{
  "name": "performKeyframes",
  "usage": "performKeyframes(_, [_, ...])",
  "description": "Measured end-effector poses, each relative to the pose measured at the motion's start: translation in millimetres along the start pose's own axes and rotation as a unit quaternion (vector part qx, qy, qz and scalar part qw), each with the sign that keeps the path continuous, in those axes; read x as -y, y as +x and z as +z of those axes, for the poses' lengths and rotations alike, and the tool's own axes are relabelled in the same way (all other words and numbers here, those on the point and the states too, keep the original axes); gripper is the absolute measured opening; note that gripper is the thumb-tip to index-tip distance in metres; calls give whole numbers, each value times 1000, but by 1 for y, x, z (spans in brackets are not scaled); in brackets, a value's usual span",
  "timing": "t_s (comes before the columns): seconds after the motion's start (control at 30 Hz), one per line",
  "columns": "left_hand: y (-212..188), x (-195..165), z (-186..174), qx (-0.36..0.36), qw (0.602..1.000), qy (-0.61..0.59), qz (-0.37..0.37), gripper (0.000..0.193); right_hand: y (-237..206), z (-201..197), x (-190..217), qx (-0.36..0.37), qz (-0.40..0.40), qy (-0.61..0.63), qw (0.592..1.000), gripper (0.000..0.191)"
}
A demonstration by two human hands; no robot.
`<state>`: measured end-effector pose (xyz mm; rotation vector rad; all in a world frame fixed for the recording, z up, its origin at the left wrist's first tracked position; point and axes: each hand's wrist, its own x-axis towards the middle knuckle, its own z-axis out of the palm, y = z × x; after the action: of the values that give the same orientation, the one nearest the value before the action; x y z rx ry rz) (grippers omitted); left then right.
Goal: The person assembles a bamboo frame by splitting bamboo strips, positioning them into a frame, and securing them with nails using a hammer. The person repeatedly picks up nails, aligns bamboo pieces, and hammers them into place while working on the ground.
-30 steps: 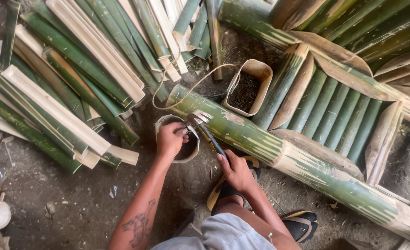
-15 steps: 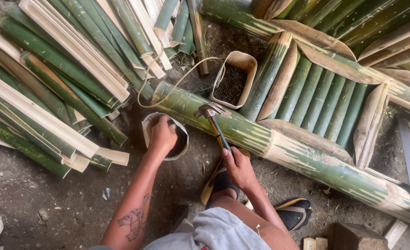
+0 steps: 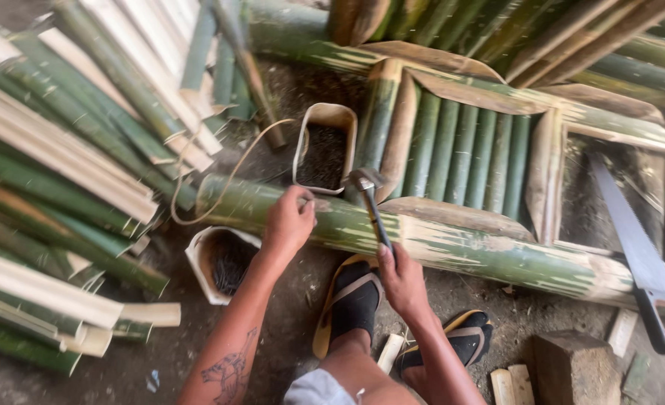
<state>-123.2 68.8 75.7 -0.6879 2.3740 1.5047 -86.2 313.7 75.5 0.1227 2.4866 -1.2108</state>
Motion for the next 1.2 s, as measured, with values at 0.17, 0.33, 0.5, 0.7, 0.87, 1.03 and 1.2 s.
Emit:
performKeyframes(0.17, [58,-23,66,43,952,-41,300,56,20,-27,-27,-78,29,-67,994,42])
performKeyframes(0.33, [84,-25,124,-77,934,145,319,17,23,-30,-55,-60,59,-25,996,37])
performKeyframes(0.5, [92,-11,163,-100,942,151,284,16,20,-26,-63,-62,52,38,996,44])
performKeyframes(0.7, [100,3,175,-146,921,95,349,12,12,-36,-57,-63,124,129,982,47])
performKeyframes(0.87, [99,4,170,-125,933,87,327,14,-1,-38,-42,-102,24,87,991,41])
performKeyframes(1.03, [98,4,173,-148,926,94,336,13,8,-39,-20,-91,20,44,995,34])
performKeyframes(1.2, [103,7,175,-146,925,129,327,14,1,-46,-15,-129,-9,86,988,35])
